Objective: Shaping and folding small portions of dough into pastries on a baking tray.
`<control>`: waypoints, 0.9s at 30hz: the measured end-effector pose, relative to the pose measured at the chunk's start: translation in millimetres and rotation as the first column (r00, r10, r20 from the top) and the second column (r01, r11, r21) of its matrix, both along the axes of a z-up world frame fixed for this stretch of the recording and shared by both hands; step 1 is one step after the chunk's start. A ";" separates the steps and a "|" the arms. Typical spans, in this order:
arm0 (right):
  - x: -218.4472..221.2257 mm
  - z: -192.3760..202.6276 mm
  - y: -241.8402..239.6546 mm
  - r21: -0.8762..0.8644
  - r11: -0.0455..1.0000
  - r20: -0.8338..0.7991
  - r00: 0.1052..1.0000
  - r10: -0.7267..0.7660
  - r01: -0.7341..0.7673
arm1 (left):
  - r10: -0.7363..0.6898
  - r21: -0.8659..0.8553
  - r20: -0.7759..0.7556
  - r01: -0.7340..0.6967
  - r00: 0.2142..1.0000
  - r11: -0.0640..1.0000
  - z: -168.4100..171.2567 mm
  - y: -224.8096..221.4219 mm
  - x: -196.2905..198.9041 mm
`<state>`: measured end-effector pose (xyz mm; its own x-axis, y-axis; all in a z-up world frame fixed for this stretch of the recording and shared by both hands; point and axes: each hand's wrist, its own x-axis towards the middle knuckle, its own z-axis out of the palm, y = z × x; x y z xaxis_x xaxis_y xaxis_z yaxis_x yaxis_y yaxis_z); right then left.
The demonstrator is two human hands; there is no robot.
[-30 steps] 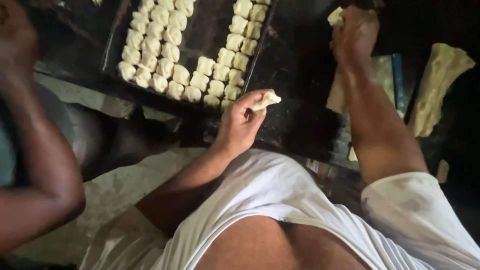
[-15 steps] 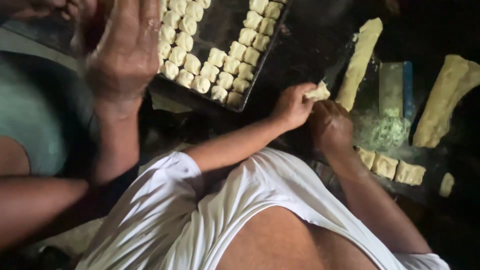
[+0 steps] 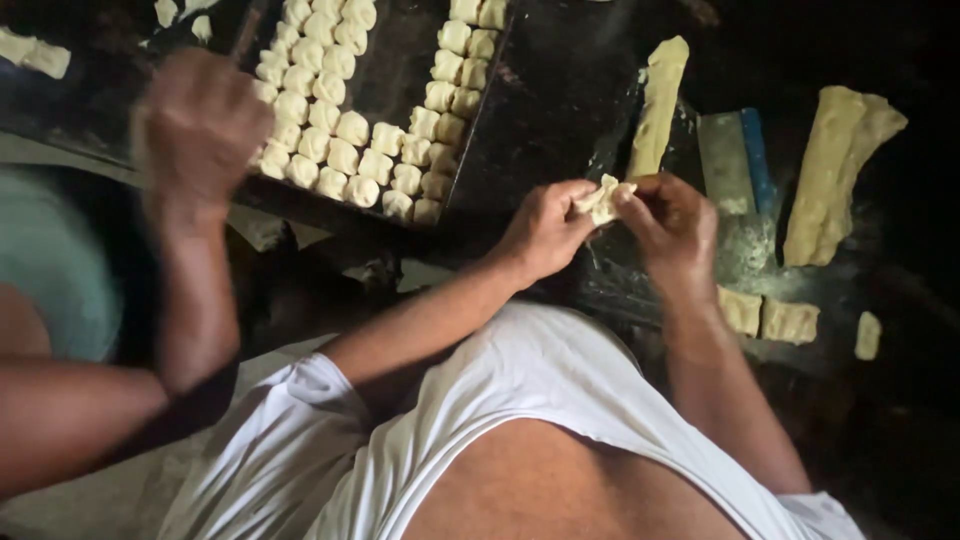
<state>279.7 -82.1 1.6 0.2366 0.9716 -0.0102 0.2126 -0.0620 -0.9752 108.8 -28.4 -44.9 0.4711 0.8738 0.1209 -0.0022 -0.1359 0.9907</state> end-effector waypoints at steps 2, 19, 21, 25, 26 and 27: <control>3.4 2.6 6.7 0.038 0.999 0.123 0.992 0.010 -0.015 | -0.053 -0.028 0.071 0.055 0.996 0.998 10.2 -3.7 -3.3; -36.6 13.2 -5.9 0.445 0.838 0.779 0.598 -0.189 -0.315 | -0.019 -0.565 0.457 0.307 0.889 0.766 32.7 11.5 -38.2; -19.2 5.8 -1.2 0.446 0.807 0.766 0.632 -0.120 -0.387 | 0.003 0.066 0.119 -0.011 0.993 0.998 45.1 11.8 -40.9; -12.7 17.1 4.9 0.286 0.931 0.589 0.808 0.015 -0.226 | -0.054 0.126 0.040 0.049 0.998 0.991 63.1 8.6 -44.0; -15.0 19.2 7.3 0.208 0.964 0.304 0.948 0.096 -0.164 | -0.128 0.207 0.066 0.112 0.990 0.972 61.1 7.8 -44.4; -15.5 22.1 9.6 0.110 0.985 -0.014 0.991 0.133 -0.131 | -0.204 0.287 0.090 0.171 0.975 0.943 59.0 6.9 -42.9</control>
<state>264.2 -72.5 23.7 0.1067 0.9899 0.0933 0.1909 0.0717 -0.9790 65.9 -21.5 14.1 0.5913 0.6956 0.4081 -0.1672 -0.3893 0.9058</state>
